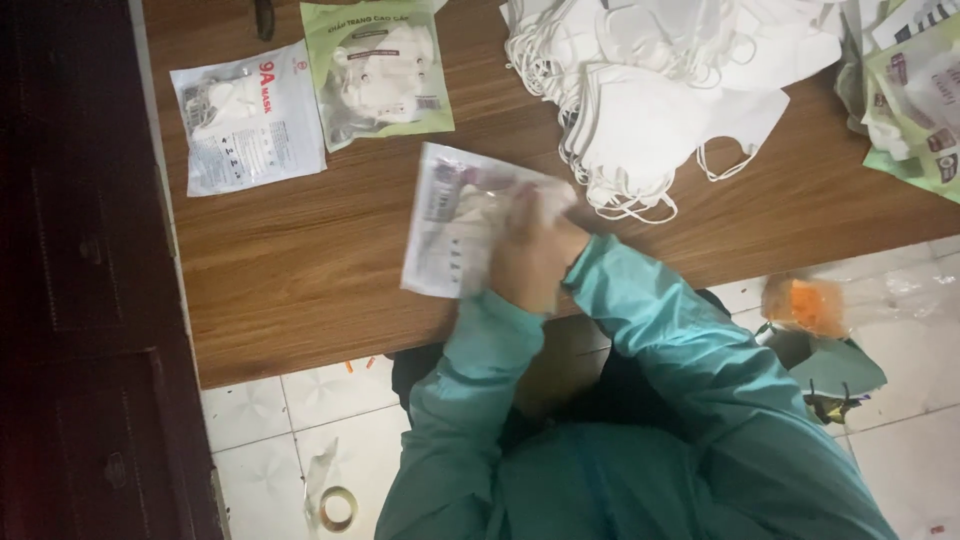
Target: A person is inspecting individual masks from a pile, stacking them neatly, and then placing the stack into a plastic packaging bag.
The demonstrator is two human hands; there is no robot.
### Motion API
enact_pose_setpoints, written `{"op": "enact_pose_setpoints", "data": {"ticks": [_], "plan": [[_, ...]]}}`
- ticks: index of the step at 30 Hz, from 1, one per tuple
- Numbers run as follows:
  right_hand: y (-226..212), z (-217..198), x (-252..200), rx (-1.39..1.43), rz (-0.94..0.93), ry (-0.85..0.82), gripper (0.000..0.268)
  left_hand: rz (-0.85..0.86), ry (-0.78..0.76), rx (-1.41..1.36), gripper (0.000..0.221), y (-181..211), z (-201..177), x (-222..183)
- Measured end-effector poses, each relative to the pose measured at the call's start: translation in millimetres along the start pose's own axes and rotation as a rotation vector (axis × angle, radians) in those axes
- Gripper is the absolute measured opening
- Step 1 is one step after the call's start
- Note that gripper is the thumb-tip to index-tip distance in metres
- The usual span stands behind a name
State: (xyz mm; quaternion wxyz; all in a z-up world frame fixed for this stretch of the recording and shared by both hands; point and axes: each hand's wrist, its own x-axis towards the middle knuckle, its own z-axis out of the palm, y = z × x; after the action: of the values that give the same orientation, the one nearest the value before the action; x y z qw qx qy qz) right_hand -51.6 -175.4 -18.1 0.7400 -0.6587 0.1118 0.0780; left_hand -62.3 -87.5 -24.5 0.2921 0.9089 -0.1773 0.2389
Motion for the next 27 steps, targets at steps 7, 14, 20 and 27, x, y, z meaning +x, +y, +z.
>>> {"op": "enact_pose_setpoints", "data": {"ticks": [7,14,20,27], "plan": [[-9.9,-6.5,-2.0,0.040,-0.029,0.007,0.032,0.109,0.091,-0.069,0.071,20.9,-8.0,-18.4],[-30.0,-14.7,-5.1,0.067,-0.062,-0.009,0.029,-0.593,-0.378,-0.618,0.104,-68.9,-138.4,36.6],[-39.2,-17.7,-7.2,0.111,-0.079,-0.031,0.029,-0.791,-0.430,-0.713,0.035,-110.4,-135.1,-16.3],[-45.9,-72.7,8.6,-0.142,-0.202,0.304,0.009,0.290,0.528,-0.339,0.014,-149.3,-226.2,112.2]]}}
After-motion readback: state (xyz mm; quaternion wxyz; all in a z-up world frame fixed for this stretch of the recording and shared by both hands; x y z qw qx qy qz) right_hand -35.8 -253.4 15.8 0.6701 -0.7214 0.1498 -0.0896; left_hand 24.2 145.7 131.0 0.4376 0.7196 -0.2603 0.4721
